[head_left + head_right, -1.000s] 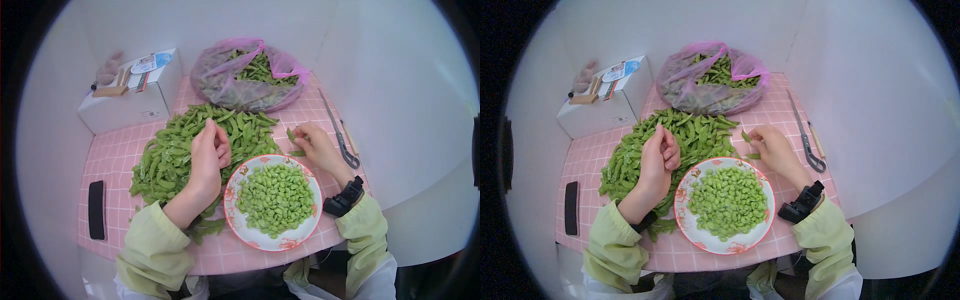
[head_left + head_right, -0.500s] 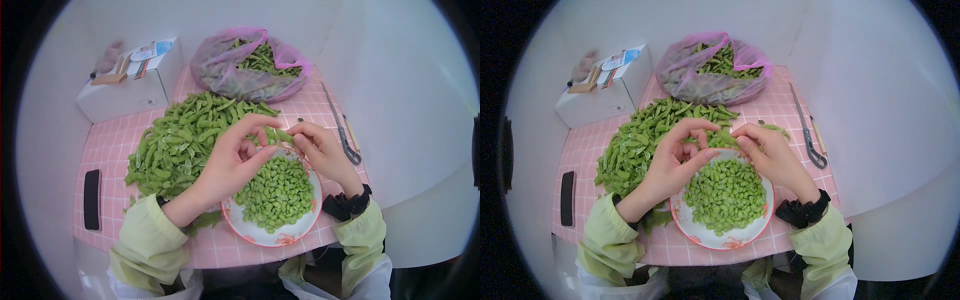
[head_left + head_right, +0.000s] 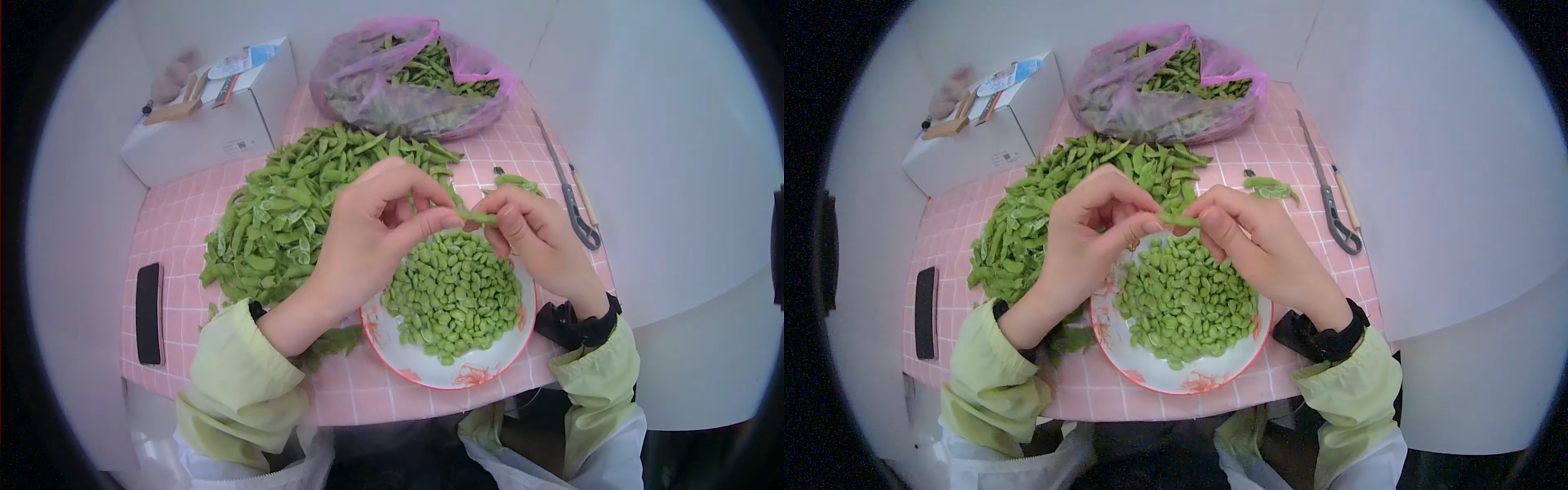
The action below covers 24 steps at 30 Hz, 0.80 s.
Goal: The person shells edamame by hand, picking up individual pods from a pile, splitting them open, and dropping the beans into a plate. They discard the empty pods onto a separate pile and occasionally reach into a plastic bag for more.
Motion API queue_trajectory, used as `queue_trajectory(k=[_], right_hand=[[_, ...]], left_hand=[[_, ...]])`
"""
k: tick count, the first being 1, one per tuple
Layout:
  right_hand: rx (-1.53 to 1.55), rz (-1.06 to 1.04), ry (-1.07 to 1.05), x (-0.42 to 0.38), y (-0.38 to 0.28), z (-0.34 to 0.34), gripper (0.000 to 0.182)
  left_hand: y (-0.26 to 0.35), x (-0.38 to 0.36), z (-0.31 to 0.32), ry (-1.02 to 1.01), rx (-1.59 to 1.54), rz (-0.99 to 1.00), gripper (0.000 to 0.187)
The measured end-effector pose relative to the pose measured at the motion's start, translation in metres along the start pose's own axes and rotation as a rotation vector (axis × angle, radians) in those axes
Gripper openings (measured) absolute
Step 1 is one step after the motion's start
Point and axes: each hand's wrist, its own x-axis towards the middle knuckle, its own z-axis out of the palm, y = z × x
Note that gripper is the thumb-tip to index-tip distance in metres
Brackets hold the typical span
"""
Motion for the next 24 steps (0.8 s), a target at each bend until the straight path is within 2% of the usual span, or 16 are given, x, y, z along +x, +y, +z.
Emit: queue_trajectory(k=[3, 5, 8, 11, 14, 24], right_hand=[[0.211, 0.058, -0.086, -0.0024, -0.0003, 0.0072, 0.045], [0.279, 0.144, -0.172, -0.0032, 0.0001, 0.0096, 0.052], [0.428, 0.169, -0.259, -0.0025, -0.0043, 0.0097, 0.053], [0.482, 0.193, -0.208, -0.0037, -0.0067, 0.0083, 0.049], [0.435, 0.159, -0.201, -0.0021, -0.0042, 0.0037, 0.046], [0.438, -0.002, -0.244, 0.0003, 0.0029, 0.0042, 0.025]], left_hand=[[0.0012, 0.001, -0.0008, 0.043, 0.049, 0.161, 0.012], [0.0016, 0.0003, -0.0023, 0.044, 0.055, 0.134, 0.012], [-0.001, 0.0016, -0.0036, 0.051, 0.046, 0.152, 0.012], [0.0005, 0.0013, -0.0035, 0.016, 0.006, 0.132, 0.012], [0.0031, 0.0004, -0.0032, -0.074, -0.042, 0.019, 0.013], [0.0003, 0.0001, -0.0004, -0.15, 0.011, 0.126, 0.014]])
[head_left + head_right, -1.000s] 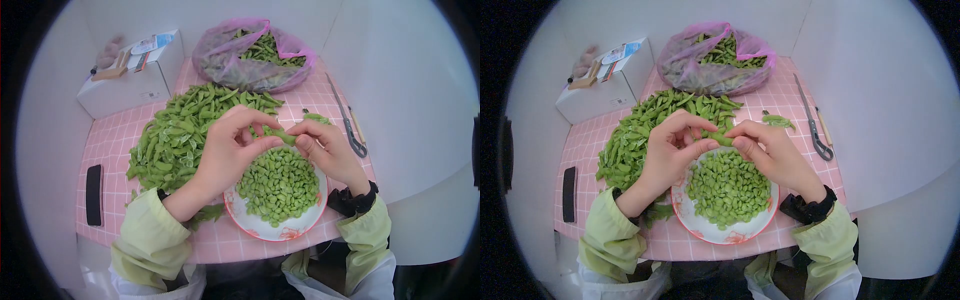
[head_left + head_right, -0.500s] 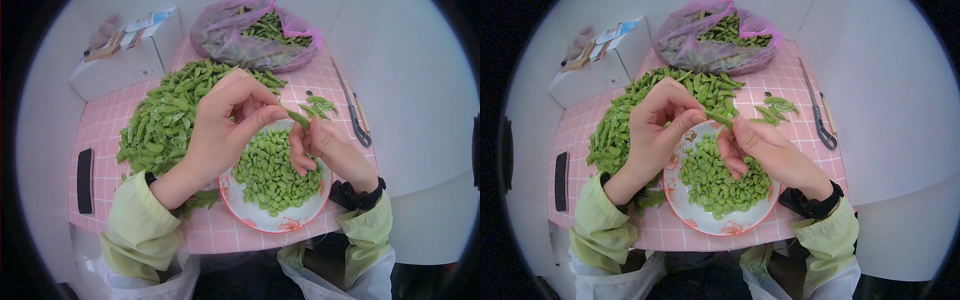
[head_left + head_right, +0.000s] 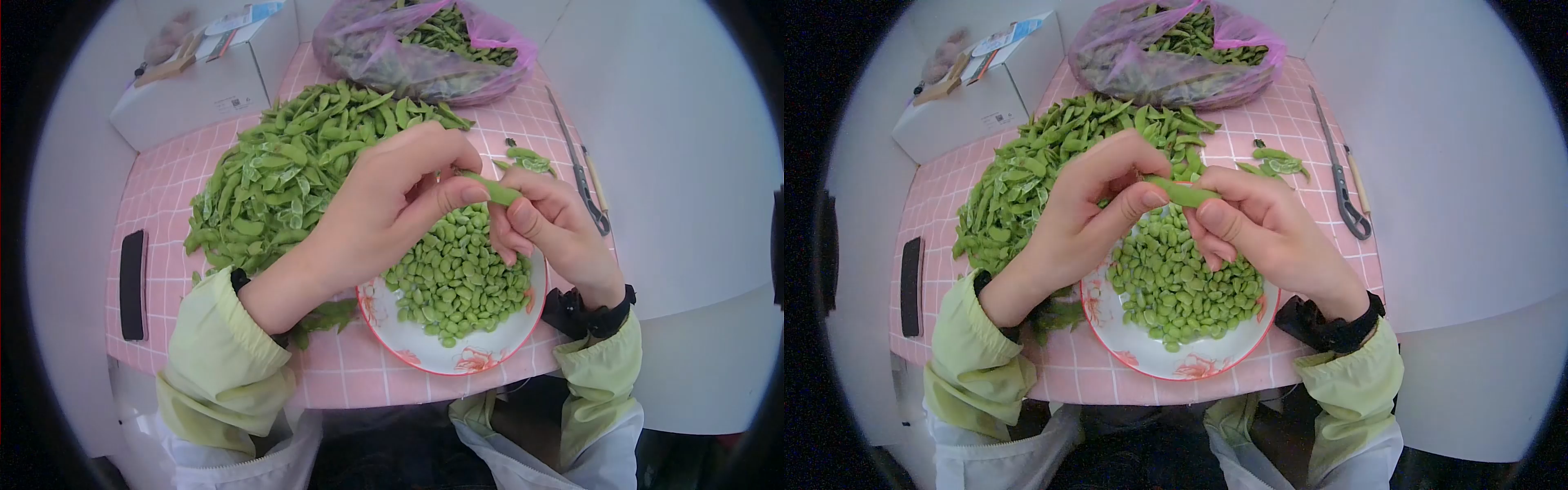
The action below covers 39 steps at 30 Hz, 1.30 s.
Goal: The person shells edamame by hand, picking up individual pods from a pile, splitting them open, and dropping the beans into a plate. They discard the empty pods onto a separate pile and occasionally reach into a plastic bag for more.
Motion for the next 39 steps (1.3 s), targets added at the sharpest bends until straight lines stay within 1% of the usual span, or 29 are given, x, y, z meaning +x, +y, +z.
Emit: queue_trajectory(k=[2, 5, 8, 11, 14, 17, 20, 23, 29, 33, 35, 39], right_hand=[[-0.028, -0.002, -0.01, 0.0, -0.001, -0.002, 0.024], [-0.131, -0.017, 0.047, 0.001, -0.001, 0.0, 0.022], [-0.205, -0.05, 0.169, 0.0, 0.004, 0.003, 0.016], [-0.425, -0.077, 0.263, 0.0, 0.002, 0.004, 0.011], [-0.499, -0.095, 0.358, 0.001, 0.003, 0.008, 0.008], [-0.594, -0.123, 0.353, 0.001, 0.003, 0.006, 0.007], [-0.639, -0.135, 0.363, 0.001, 0.001, 0.008, 0.005], [-0.656, -0.15, 0.347, 0.001, 0.0, 0.009, 0.004], [-0.739, -0.172, 0.32, 0.001, 0.0, 0.007, 0.003], [-0.753, -0.186, 0.349, 0.001, 0.001, 0.009, 0.004], [-0.769, -0.189, 0.361, 0.001, 0.002, 0.009, 0.005], [-0.81, -0.239, 0.381, 0.001, 0.004, 0.009, 0.012]], left_hand=[[0.0, 0.001, 0.0, -0.012, 0.029, 0.025, 0.016], [0.0, 0.0, 0.002, -0.004, -0.057, -0.021, 0.017], [-0.002, 0.0, 0.003, -0.008, -0.044, -0.005, 0.018], [0.0, 0.001, 0.002, -0.023, -0.032, -0.023, 0.019], [0.006, -0.001, 0.007, -0.043, -0.187, -0.194, 0.024], [0.007, -0.003, 0.009, -0.038, -0.101, -0.167, 0.028], [0.007, -0.003, 0.009, -0.016, 0.034, -0.098, 0.034], [0.013, -0.002, 0.007, -0.001, 0.067, -0.14, 0.032], [0.012, -0.002, 0.006, -0.025, 0.007, -0.15, 0.036], [0.012, -0.002, 0.007, -0.041, -0.04, -0.215, 0.038], [0.01, -0.002, 0.008, -0.039, -0.068, -0.225, 0.043], [0.011, -0.002, 0.008, -0.063, -0.148, -0.279, 0.043]])
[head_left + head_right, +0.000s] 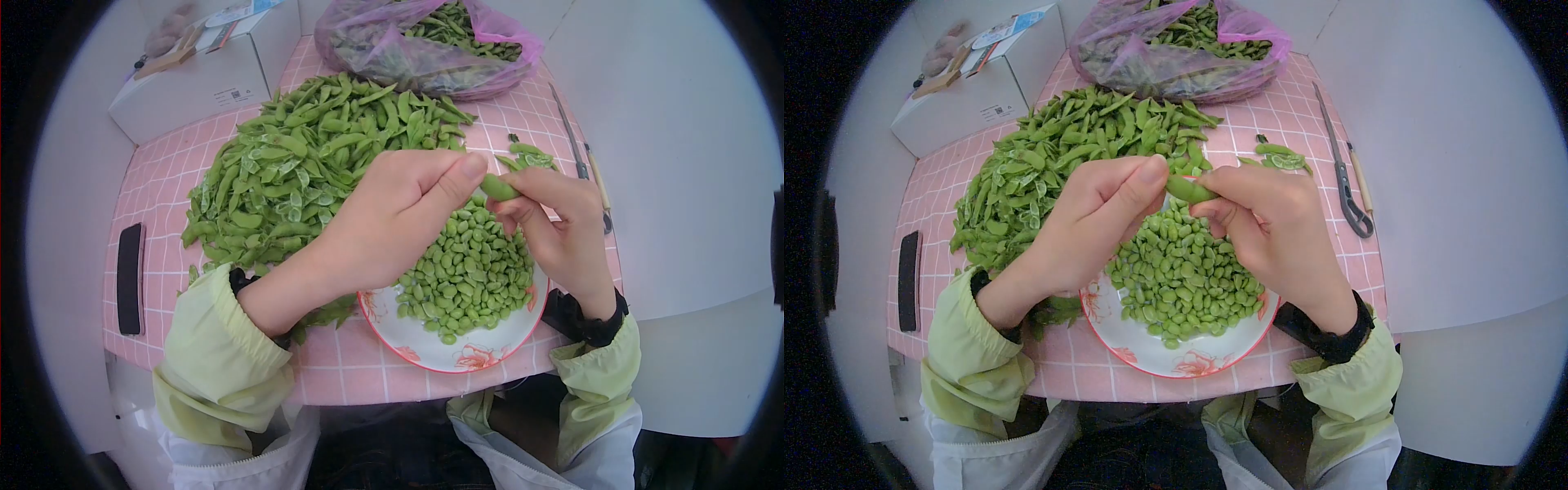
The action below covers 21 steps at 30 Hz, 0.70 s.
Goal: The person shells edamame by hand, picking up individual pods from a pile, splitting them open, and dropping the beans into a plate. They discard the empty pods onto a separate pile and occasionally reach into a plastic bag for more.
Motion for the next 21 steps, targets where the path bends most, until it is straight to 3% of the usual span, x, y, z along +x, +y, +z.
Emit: queue_trajectory(k=[17, 20, 21], right_hand=[[-0.438, -0.399, 0.093, 0.006, -0.001, -0.007, 0.028], [-0.496, -0.47, 0.137, 0.007, 0.003, -0.008, 0.028], [-0.512, -0.474, 0.16, 0.008, 0.003, -0.009, 0.028]], left_hand=[[0.011, 0.001, 0.005, -0.023, -0.417, -0.273, 0.039], [0.01, 0.001, 0.003, -0.036, -0.418, -0.282, 0.039], [0.006, 0.002, 0.001, -0.068, -0.362, -0.201, 0.039]])
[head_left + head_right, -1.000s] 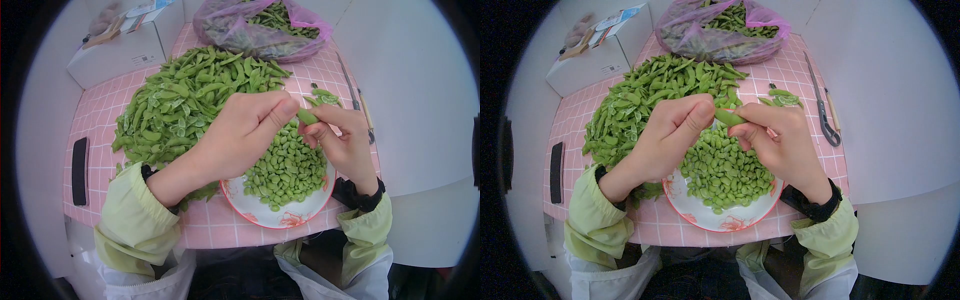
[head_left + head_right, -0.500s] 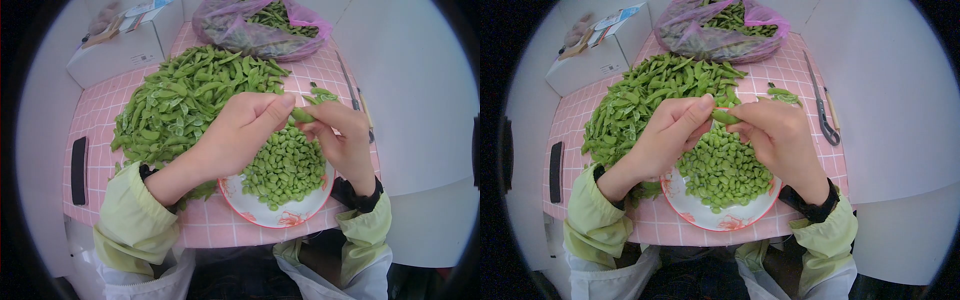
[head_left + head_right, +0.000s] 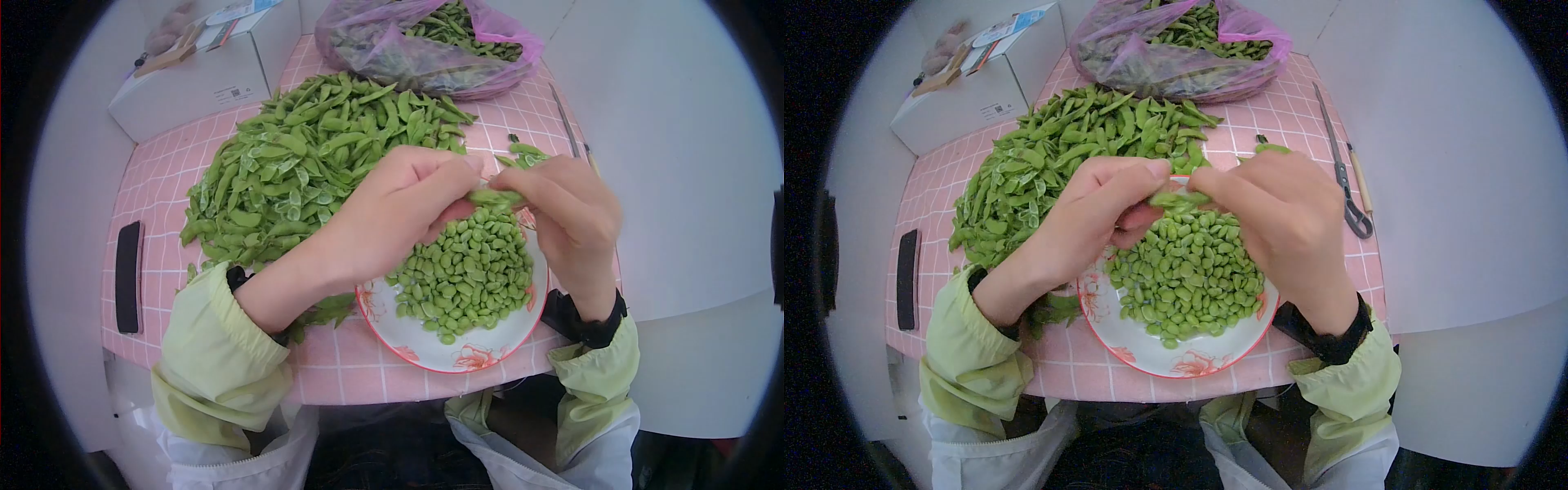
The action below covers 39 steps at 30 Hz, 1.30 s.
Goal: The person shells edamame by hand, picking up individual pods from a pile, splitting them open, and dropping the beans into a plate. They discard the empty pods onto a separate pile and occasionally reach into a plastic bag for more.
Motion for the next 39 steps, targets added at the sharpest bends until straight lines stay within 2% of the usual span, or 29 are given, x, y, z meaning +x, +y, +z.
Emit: queue_trajectory(k=[2, 5, 8, 11, 14, 17, 20, 23, 26, 29, 32, 35, 39], right_hand=[[-0.042, 0.001, 0.038, 0.001, 0.002, -0.003, 0.028], [0.022, 0.012, 0.047, 0.001, 0.003, 0.0, 0.028], [0.039, 0.105, -0.007, -0.004, 0.002, 0.002, 0.029], [0.072, 0.157, -0.044, -0.005, 0.002, 0.002, 0.027], [-0.001, 0.092, -0.111, -0.003, -0.002, 0.0, 0.025], [-0.006, 0.074, -0.113, -0.002, -0.003, 0.002, 0.024], [0.003, 0.148, -0.15, -0.004, -0.003, 0.0, 0.025], [0.066, 0.146, -0.088, -0.005, 0.0, 0.003, 0.027], [0.228, 0.279, -0.095, -0.008, -0.003, 0.003, 0.028], [0.297, 0.372, -0.087, -0.007, -0.006, 0.005, 0.024], [0.379, 0.484, -0.081, -0.002, -0.012, 0.003, 0.014], [0.4, 0.552, -0.092, -0.001, -0.014, 0.002, 0.006], [0.487, 0.555, -0.252, -0.006, -0.011, 0.003, 0.013]], left_hand=[[-0.007, 0.003, -0.01, -0.079, 0.123, 0.145, 0.04], [-0.008, 0.004, -0.015, -0.031, 0.128, 0.14, 0.041], [-0.007, 0.003, -0.015, 0.019, -0.055, 0.112, 0.031], [-0.017, 0.005, -0.012, 0.028, 0.303, 0.326, 0.021], [-0.011, 0.002, -0.006, 0.024, 0.311, 0.267, 0.026], [-0.008, 0.001, -0.003, 0.109, 0.392, 0.369, 0.028], [-0.01, 0.003, -0.003, 0.18, 0.567, 0.482, 0.023], [-0.011, 0.003, -0.005, 0.228, 0.696, 0.545, 0.014], [-0.017, 0.006, -0.007, 0.262, 0.706, 0.604, 0.013], [-0.016, 0.004, -0.007, 0.186, 0.799, 0.591, 0.011], [-0.021, 0.008, -0.004, 0.198, 0.796, 0.703, 0.01], [-0.022, 0.007, -0.005, 0.175, 0.802, 0.694, 0.009], [-0.018, 0.004, -0.004, 0.19, 0.813, 0.636, 0.01]])
